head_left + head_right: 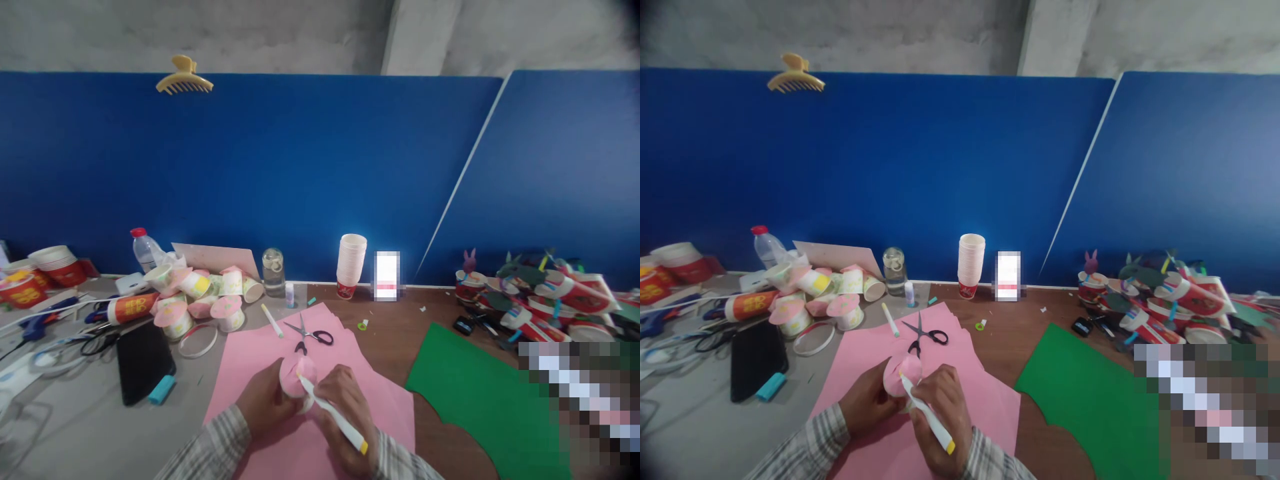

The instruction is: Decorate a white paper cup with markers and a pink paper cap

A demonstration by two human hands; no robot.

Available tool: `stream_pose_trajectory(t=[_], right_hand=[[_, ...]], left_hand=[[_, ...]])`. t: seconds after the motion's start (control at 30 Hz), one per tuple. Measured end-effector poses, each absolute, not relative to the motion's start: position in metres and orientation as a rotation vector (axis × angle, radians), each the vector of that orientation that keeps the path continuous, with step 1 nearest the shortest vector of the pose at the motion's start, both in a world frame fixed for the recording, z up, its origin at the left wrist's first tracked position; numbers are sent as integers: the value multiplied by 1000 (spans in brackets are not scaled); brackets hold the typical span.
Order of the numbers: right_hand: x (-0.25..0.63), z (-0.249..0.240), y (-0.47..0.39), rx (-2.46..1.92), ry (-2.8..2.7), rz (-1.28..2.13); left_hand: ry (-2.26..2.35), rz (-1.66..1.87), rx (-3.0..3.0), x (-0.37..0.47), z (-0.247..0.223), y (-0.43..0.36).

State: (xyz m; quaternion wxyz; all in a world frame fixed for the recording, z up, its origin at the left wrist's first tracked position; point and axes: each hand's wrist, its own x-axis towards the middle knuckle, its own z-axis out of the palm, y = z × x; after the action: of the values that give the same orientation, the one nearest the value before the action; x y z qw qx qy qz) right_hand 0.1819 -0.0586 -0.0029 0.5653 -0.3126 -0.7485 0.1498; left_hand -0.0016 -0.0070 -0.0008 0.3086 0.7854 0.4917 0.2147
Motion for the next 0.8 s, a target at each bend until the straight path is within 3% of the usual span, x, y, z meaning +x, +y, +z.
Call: stream_pose_trajectory(t=[0.8], right_hand=[[182,-1,-60,-736,-1743,346]], left_hand=[[1185,690,2130,-5,-10,-5]])
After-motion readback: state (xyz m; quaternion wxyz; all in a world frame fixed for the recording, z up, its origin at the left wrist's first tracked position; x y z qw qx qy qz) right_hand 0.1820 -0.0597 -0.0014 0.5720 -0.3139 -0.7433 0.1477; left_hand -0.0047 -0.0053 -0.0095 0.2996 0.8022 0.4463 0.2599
